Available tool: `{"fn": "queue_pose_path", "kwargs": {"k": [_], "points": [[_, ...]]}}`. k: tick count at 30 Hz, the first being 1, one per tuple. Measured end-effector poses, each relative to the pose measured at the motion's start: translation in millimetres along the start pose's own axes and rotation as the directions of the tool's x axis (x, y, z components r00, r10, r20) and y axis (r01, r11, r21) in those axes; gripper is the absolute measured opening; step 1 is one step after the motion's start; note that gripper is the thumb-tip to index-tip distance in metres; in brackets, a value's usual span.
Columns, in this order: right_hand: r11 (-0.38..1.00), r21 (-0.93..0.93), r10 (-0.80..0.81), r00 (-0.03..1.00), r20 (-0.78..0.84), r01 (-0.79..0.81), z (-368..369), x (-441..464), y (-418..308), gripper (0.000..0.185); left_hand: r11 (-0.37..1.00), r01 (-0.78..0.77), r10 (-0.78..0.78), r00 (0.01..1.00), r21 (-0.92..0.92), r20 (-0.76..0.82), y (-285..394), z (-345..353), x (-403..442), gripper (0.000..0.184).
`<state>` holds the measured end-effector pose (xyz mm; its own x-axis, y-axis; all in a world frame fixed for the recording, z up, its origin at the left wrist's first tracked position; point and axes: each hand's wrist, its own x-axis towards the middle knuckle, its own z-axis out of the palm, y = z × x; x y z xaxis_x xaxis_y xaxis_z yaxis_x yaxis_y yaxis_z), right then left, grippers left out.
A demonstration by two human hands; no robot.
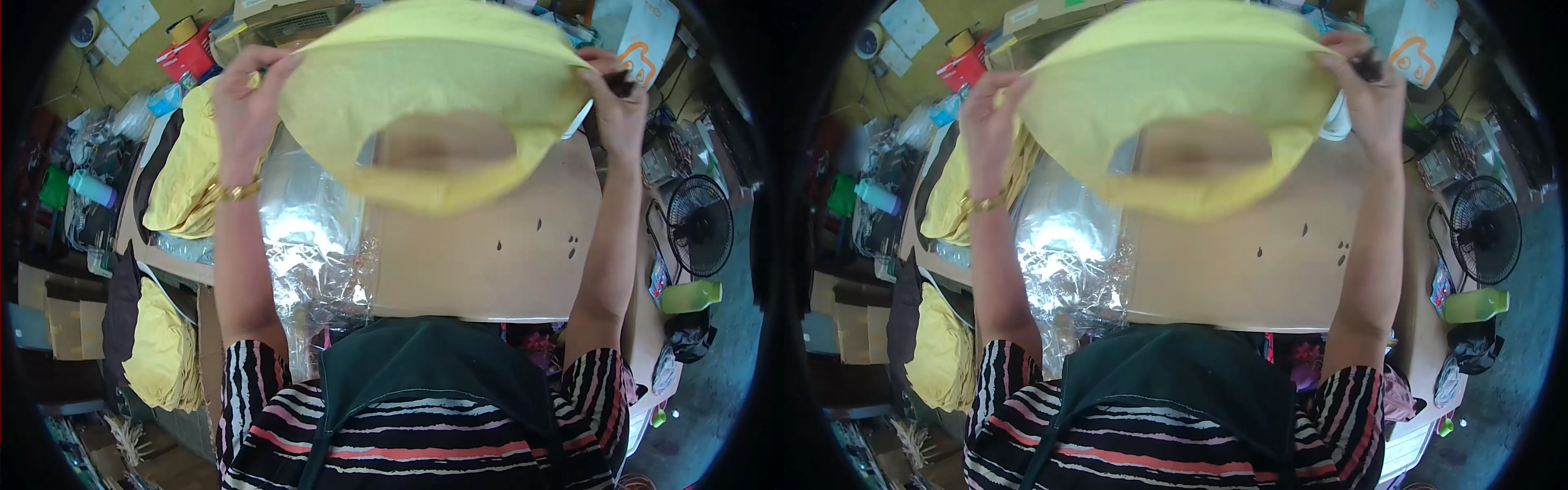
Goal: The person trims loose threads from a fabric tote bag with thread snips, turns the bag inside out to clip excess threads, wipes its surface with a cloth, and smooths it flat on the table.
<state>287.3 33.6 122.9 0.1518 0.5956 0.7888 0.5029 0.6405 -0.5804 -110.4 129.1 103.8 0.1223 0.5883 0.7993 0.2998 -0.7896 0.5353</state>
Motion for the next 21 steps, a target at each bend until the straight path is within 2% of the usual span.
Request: {"fn": "queue_pose_path", "kwargs": {"k": [1, 2, 4, 6, 7, 8, 10, 11, 13, 14, 16, 17, 19, 21], "points": [[1.000, -0.013, 0.005, 0.999, 0.047, -0.005, -13, -2, -9, 0.006, 0.994, -0.047, 0.047, 0.999, 0.095, -0.001, 14, -11, -1, 0.009], [1.000, -0.025, 0.010, 0.996, 0.092, -0.008, -23, -9, -18, 0.006, 0.995, -0.053, 0.053, 0.999, 0.087, 0.002, 18, -15, -12, 0.009], [0.992, -0.089, 0.104, 0.986, 0.131, -0.092, -22, -43, -21, 0.004, 0.954, -0.156, 0.138, 0.987, 0.256, 0.085, 15, -20, -42, 0.014], [0.935, -0.053, 0.347, 0.875, 0.336, -0.350, -26, -94, -15, 0.003, 0.982, -0.029, -0.018, 0.969, 0.187, 0.246, 4, -26, -92, 0.019], [0.875, -0.045, 0.446, 0.765, 0.465, -0.482, -33, -115, -6, 0.004, 0.979, 0.086, -0.165, 0.861, 0.183, 0.482, 1, -34, -112, 0.018], [0.794, -0.059, 0.519, 0.625, 0.583, -0.605, -40, -133, 8, 0.005, 0.958, 0.197, -0.287, 0.672, 0.209, 0.683, -3, -44, -130, 0.017], [0.706, -0.388, 0.708, 0.599, 0.374, -0.593, -41, -167, 43, 0.013, 0.937, 0.183, -0.350, 0.445, 0.299, 0.825, -18, -70, -164, 0.015], [0.700, -0.393, 0.714, 0.594, 0.370, -0.597, -36, -183, 61, 0.013, 0.937, 0.187, -0.347, 0.440, 0.294, 0.828, -28, -73, -170, 0.015], [0.651, -0.662, 0.578, 0.807, 0.118, -0.370, -21, -201, 88, 0.022, 0.780, 0.268, -0.597, 0.589, 0.565, 0.545, -38, -75, -178, 0.015], [0.648, -0.665, 0.580, 0.806, 0.114, -0.373, -18, -205, 94, 0.022, 0.783, 0.266, -0.594, 0.587, 0.562, 0.549, -39, -71, -178, 0.015], [0.644, -0.763, 0.289, 0.940, 0.182, -0.050, -3, -204, 97, 0.024, 0.867, 0.320, -0.472, 0.772, 0.381, 0.425, -36, -63, -174, 0.013], [0.659, -0.751, 0.285, 0.939, 0.193, -0.046, 1, -202, 93, 0.024, 0.912, 0.300, -0.396, 0.821, 0.279, 0.412, -35, -58, -174, 0.011], [0.877, -0.394, 0.319, 0.946, 0.050, -0.275, 10, -188, 68, 0.019, 0.944, 0.242, -0.317, 0.851, 0.225, 0.419, -28, -52, -171, 0.012], [0.883, -0.105, 0.470, 0.864, 0.180, -0.458, 6, -199, 65, 0.015, 0.959, 0.233, -0.278, 0.873, 0.160, 0.400, -32, -46, -174, 0.012]]}}
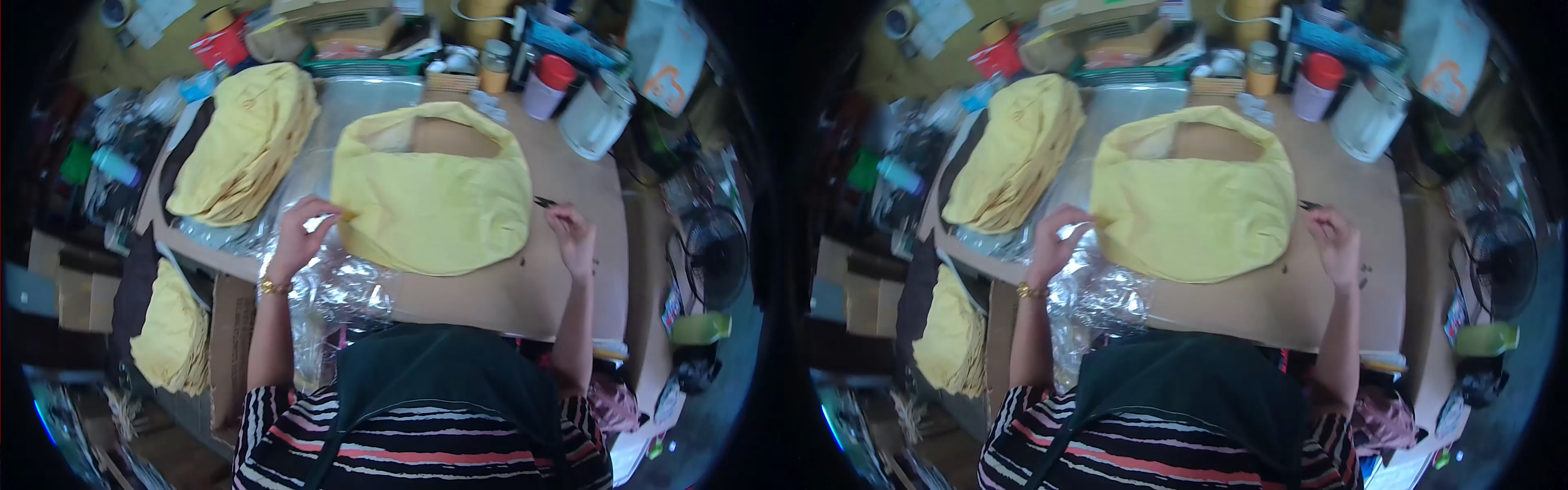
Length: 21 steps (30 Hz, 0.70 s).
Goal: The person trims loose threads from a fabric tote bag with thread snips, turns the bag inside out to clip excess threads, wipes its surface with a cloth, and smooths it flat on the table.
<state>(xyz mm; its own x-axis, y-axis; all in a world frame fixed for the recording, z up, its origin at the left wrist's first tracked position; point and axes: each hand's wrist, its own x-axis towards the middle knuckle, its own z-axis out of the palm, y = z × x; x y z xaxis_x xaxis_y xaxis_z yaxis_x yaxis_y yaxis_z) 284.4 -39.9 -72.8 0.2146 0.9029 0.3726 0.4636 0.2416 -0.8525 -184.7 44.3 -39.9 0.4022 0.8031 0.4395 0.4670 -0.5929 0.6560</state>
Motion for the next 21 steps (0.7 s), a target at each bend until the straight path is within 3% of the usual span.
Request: {"fn": "queue_pose_path", "kwargs": {"k": [2, 3, 5, 8, 9, 11, 12, 14, 15, 17, 18, 20, 21], "points": [[0.999, -0.031, 0.039, 0.981, 0.190, -0.034, 9, -8, -37, 0.011, 1.000, 0.018, -0.018, 1.000, -0.022, 0.001, -5, 6, 2, 0.014], [1.000, -0.014, 0.024, 0.978, 0.207, -0.021, 15, -9, -47, 0.011, 1.000, -0.005, 0.005, 1.000, -0.013, 0.018, -7, 9, 4, 0.015], [0.956, -0.240, -0.082, 0.938, 0.336, 0.169, 24, -9, -61, 0.013, 1.000, -0.015, 0.015, 0.999, 0.004, 0.047, -7, 13, 4, 0.017], [0.895, -0.344, -0.131, 0.905, 0.405, 0.284, 29, -8, -58, 0.016, 1.000, 0.015, -0.015, 0.996, 0.003, 0.092, -8, 19, 0, 0.017], [0.895, -0.340, -0.136, 0.902, 0.410, 0.289, 32, -9, -55, 0.016, 1.000, 0.017, -0.018, 0.996, 0.006, 0.086, -9, 21, 0, 0.017], [0.984, -0.172, -0.012, 0.970, 0.243, 0.055, 38, -11, -46, 0.018, 0.995, 0.095, -0.096, 0.995, -0.016, -0.010, -10, 25, 2, 0.020], [0.983, -0.174, -0.014, 0.970, 0.243, 0.057, 36, -10, -45, 0.018, 0.995, 0.094, -0.094, 0.995, -0.018, -0.013, -8, 26, 5, 0.020], [0.927, -0.360, 0.039, 0.931, 0.363, 0.102, 33, -9, -43, 0.017, 0.993, 0.121, -0.120, 0.989, 0.008, -0.087, -2, 25, 13, 0.020], [0.927, -0.362, 0.039, 0.932, 0.361, 0.101, 35, -10, -43, 0.017, 0.993, 0.119, -0.118, 0.989, 0.007, -0.086, 1, 26, 18, 0.020], [0.918, -0.374, 0.012, 0.933, 0.361, 0.133, 38, -11, -43, 0.015, 0.994, -0.067, 0.072, 0.995, 0.084, -0.067, 8, 34, 27, 0.018], [0.917, -0.377, 0.013, 0.933, 0.359, 0.132, 39, -11, -41, 0.015, 0.994, -0.069, 0.074, 0.995, 0.081, -0.066, 6, 40, 29, 0.018], [0.935, -0.332, -0.007, 0.942, 0.335, 0.125, 42, -14, -33, 0.013, 0.996, 0.059, -0.068, 0.987, 0.068, 0.144, -7, 53, 27, 0.015], [0.935, -0.334, -0.003, 0.943, 0.332, 0.120, 43, -16, -29, 0.013, 0.996, 0.058, -0.067, 0.987, 0.066, 0.148, -16, 58, 24, 0.015]]}}
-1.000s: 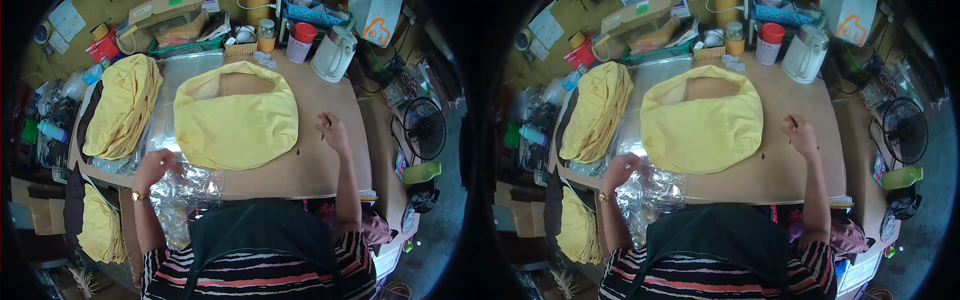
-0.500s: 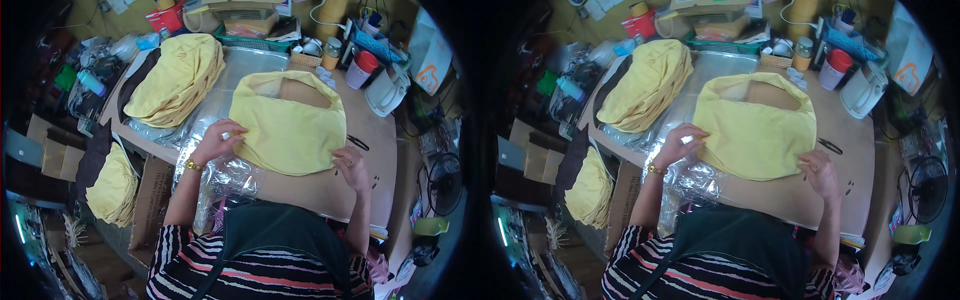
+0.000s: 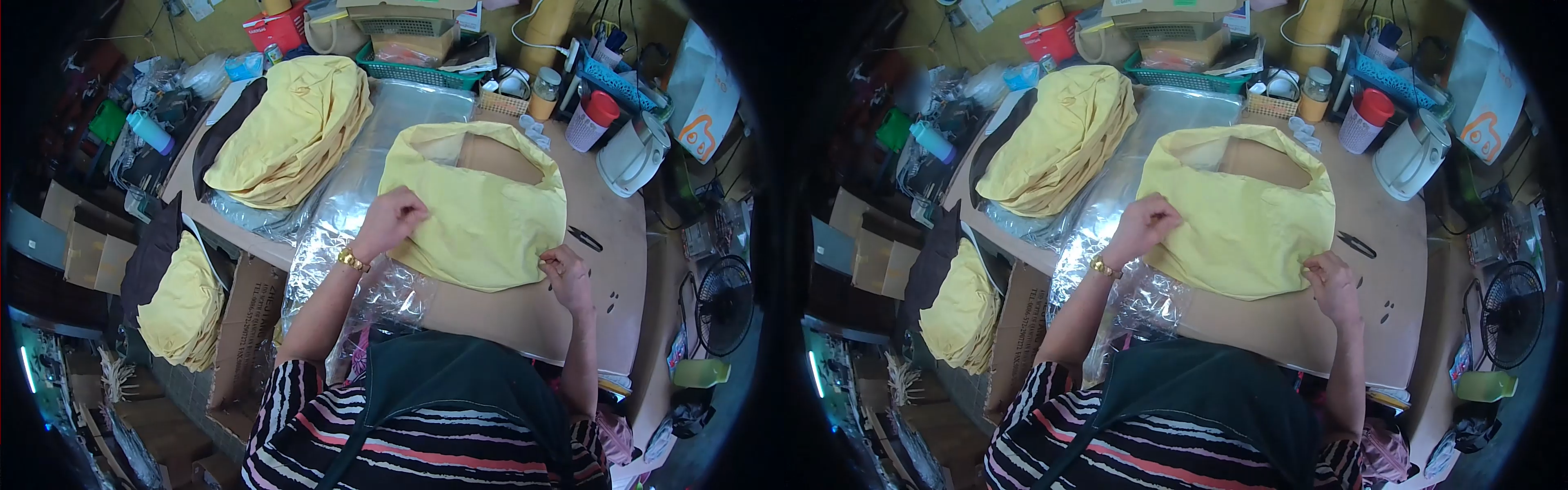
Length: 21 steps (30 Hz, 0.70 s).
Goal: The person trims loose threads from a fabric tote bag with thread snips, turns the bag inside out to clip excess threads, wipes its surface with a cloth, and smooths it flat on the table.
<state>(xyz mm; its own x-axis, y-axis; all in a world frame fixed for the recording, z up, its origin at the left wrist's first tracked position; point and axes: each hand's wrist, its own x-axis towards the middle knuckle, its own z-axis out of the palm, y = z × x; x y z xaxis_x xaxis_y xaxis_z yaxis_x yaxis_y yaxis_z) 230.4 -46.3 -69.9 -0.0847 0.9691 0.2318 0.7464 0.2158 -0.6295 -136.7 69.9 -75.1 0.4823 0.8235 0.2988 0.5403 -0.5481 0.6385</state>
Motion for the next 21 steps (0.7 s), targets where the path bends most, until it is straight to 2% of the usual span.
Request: {"fn": "queue_pose_path", "kwargs": {"k": [1, 2, 3, 4, 5, 7, 8, 9, 10, 11, 12, 13, 14, 16, 17, 20, 21], "points": [[1.000, 0.018, 0.019, 1.000, -0.004, -0.019, 3, -1, 4, 0.012, 0.952, 0.078, -0.131, 0.978, -0.296, -0.165, -10, 5, -1, 0.013], [0.999, 0.035, 0.037, 0.999, -0.010, -0.037, 5, -2, 8, 0.011, 0.815, 0.091, -0.298, 0.913, -0.573, -0.278, -21, 9, 0, 0.011], [0.999, 0.033, 0.041, 0.999, -0.013, -0.040, 7, -3, 11, 0.011, 0.681, 0.007, -0.400, 0.841, -0.732, -0.364, -35, 2, -1, 0.009], [0.997, 0.041, 0.062, 0.998, -0.025, -0.061, 10, -5, 14, 0.010, 0.524, -0.107, -0.515, 0.751, -0.845, -0.414, -51, -13, -7, 0.008], [0.996, 0.051, 0.080, 0.996, -0.034, -0.079, 11, -6, 16, 0.010, 0.214, -0.318, -0.457, 0.803, -0.923, -0.383, -69, -34, -22, 0.008], [0.989, 0.094, 0.117, 0.993, -0.028, -0.114, 12, -7, 19, 0.010, -0.136, -0.460, -0.382, 0.841, -0.877, -0.382, -57, -57, -29, 0.009], [0.979, 0.135, 0.155, 0.988, -0.016, -0.151, 13, -8, 19, 0.010, 0.006, -0.493, -0.590, 0.701, -0.870, -0.401, -14, -74, -24, 0.013], [0.980, 0.137, 0.150, 0.989, -0.020, -0.146, 13, -7, 18, 0.010, 0.150, -0.489, -0.749, 0.511, -0.859, -0.422, 10, -84, -21, 0.016], [0.972, 0.189, 0.148, 0.989, -0.022, -0.141, 14, -8, 16, 0.011, 0.151, -0.490, -0.747, 0.512, -0.859, -0.424, -1, -77, -25, 0.016], [0.961, 0.238, 0.148, 0.989, -0.024, -0.138, 14, -9, 15, 0.011, 0.570, -0.240, -0.503, 0.654, -0.786, -0.565, -22, -62, -32, 0.018], [0.962, 0.231, 0.155, 0.987, -0.031, -0.144, 14, -8, 14, 0.011, 0.882, -0.051, -0.232, 0.817, -0.468, -0.527, -31, -50, -35, 0.020], [0.988, 0.126, 0.100, 0.994, -0.038, -0.094, 15, -7, 14, 0.012, 0.830, 0.190, -0.364, 0.897, -0.524, -0.252, -22, -45, -35, 0.023], [0.999, 0.016, 0.050, 0.998, -0.040, -0.049, 15, -8, 15, 0.013, 0.823, 0.179, -0.350, 0.908, -0.539, -0.233, -12, -33, -30, 0.023], [0.996, 0.044, 0.081, 0.995, -0.060, -0.079, 18, -10, 16, 0.014, 0.891, 0.175, -0.252, 0.958, -0.418, -0.136, 8, -6, -15, 0.024], [0.992, 0.094, 0.087, 0.994, -0.060, -0.081, 19, -11, 17, 0.015, 0.974, 0.100, -0.135, 0.976, -0.201, -0.172, 11, -1, -10, 0.022], [0.993, 0.118, 0.055, 0.978, -0.200, -0.031, 18, -18, 18, 0.017, 0.972, 0.137, -0.152, 0.986, -0.191, -0.063, 9, 2, -6, 0.018], [0.993, 0.112, 0.060, 0.976, -0.209, -0.037, 16, -18, 13, 0.017, 0.982, 0.068, -0.087, 0.991, -0.178, -0.105, 14, 3, -6, 0.012]]}}
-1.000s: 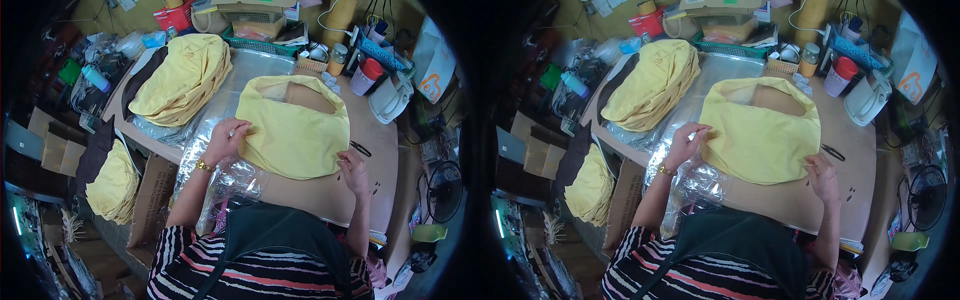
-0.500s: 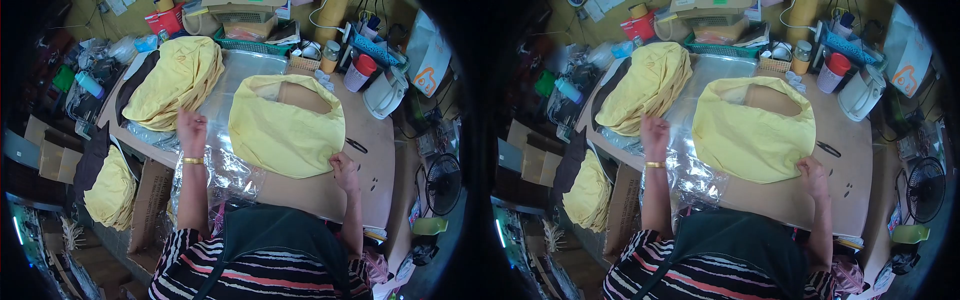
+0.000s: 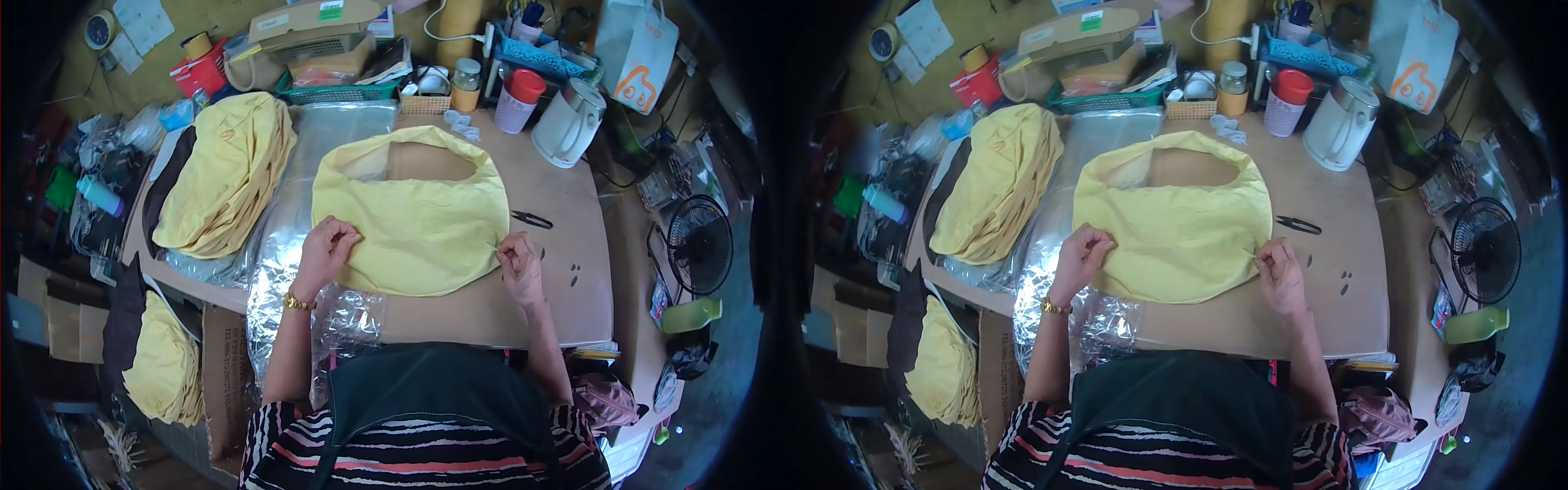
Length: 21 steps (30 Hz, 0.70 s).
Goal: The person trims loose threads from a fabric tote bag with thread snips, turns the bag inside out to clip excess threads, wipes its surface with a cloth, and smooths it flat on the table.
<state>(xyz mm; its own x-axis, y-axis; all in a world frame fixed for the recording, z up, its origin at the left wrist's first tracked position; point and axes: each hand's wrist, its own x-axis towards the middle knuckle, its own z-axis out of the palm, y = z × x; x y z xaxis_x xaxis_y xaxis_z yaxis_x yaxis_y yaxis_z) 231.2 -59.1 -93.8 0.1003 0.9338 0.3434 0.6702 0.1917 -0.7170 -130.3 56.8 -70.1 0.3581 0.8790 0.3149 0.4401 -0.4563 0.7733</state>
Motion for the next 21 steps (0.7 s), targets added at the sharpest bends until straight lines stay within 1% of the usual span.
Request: {"fn": "queue_pose_path", "kwargs": {"k": [1, 2, 3, 4, 5, 6, 7, 8, 9, 11, 12, 13, 14, 15, 16, 17, 18, 19, 20, 21], "points": [[0.998, 0.052, -0.032, 0.996, -0.081, 0.036, -2, 0, -7, 0.018, 1.000, -0.008, 0.008, 1.000, -0.003, 0.005, 0, 3, -1, 0.012], [0.992, 0.102, -0.059, 0.985, -0.160, 0.076, -3, -1, -11, 0.019, 0.996, -0.047, 0.051, 0.998, 0.075, -0.043, -2, 6, -4, 0.010], [0.992, 0.101, -0.058, 0.985, -0.163, 0.075, -6, -3, -10, 0.019, 0.984, -0.081, 0.096, 0.991, 0.156, -0.089, 0, 8, -7, 0.009], [0.994, 0.052, -0.088, 0.974, -0.208, 0.101, -7, -5, -8, 0.018, 0.984, -0.083, 0.098, 0.991, 0.156, -0.086, 3, 6, -12, 0.009], [0.992, 0.001, -0.120, 0.960, -0.251, 0.124, -9, -7, -7, 0.017, 0.995, 0.087, -0.085, 0.996, 0.055, -0.038, 7, 3, -18, 0.009], [0.992, -0.001, -0.120, 0.959, -0.255, 0.124, -12, -9, -8, 0.017, 0.965, 0.259, -0.258, 0.966, -0.036, 0.027, 14, 0, -18, 0.009], [0.993, 0.070, -0.081, 0.984, -0.158, 0.092, -17, -14, -11, 0.017, 0.966, 0.257, -0.256, 0.966, -0.037, 0.030, 22, -2, -13, 0.009], [0.989, 0.138, -0.044, 0.998, -0.053, 0.051, -19, -20, -12, 0.018, 0.995, -0.022, 0.019, 0.999, 0.097, 0.033, 32, -1, -7, 0.013], [0.989, 0.138, -0.039, 0.998, -0.049, 0.046, -18, -24, -10, 0.018, 0.929, -0.297, 0.288, 0.955, 0.222, 0.072, 45, 0, -1, 0.018], [0.988, 0.140, -0.065, 0.997, 0.052, 0.058, -13, -32, -2, 0.021, 0.849, -0.492, 0.452, 0.865, 0.193, 0.217, 88, 23, 15, 0.028], [0.988, 0.143, -0.069, 0.996, 0.056, 0.060, -12, -35, 2, 0.021, 0.791, -0.571, 0.509, 0.813, 0.219, 0.282, 108, 46, 21, 0.032], [0.986, 0.163, -0.029, 0.997, 0.065, 0.018, -11, -38, 5, 0.021, 0.724, -0.647, 0.558, 0.753, 0.239, 0.350, 120, 60, 24, 0.036], [0.983, 0.184, 0.012, 0.997, 0.073, -0.026, -9, -41, 7, 0.021, 0.723, -0.647, 0.555, 0.753, 0.242, 0.354, 107, 64, 27, 0.036], [0.982, 0.189, 0.016, 0.997, 0.071, -0.029, -10, -42, 5, 0.021, 0.680, -0.657, 0.498, 0.740, 0.326, 0.453, 78, 74, 32, 0.038], [0.985, 0.171, 0.018, 0.999, 0.029, -0.023, -14, -42, 2, 0.021, 0.628, -0.667, 0.427, 0.726, 0.401, 0.539, 45, 84, 39, 0.041], [0.988, 0.152, 0.018, 1.000, -0.012, -0.016, -18, -42, 2, 0.021, 0.567, -0.275, -0.172, 0.882, 0.777, 0.438, 1, 79, 64, 0.042], [0.988, 0.154, 0.018, 1.000, -0.015, -0.015, -19, -44, 5, 0.021, 0.518, -0.202, 0.008, 0.973, 0.831, 0.231, -13, 30, 74, 0.041], [0.982, 0.188, 0.037, 0.998, -0.044, -0.028, -17, -48, 10, 0.020, 0.442, 0.030, -0.120, 0.992, 0.897, 0.026, -6, -7, 86, 0.036], [0.973, 0.226, 0.065, 0.995, -0.073, -0.047, -14, -51, 13, 0.019, 0.328, 0.256, -0.241, 0.953, 0.909, -0.181, 1, -45, 98, 0.031], [0.970, 0.235, 0.076, 0.994, -0.077, -0.056, -11, -53, 14, 0.019, 0.321, 0.245, -0.241, 0.955, 0.915, -0.171, 12, -50, 94, 0.031]]}}
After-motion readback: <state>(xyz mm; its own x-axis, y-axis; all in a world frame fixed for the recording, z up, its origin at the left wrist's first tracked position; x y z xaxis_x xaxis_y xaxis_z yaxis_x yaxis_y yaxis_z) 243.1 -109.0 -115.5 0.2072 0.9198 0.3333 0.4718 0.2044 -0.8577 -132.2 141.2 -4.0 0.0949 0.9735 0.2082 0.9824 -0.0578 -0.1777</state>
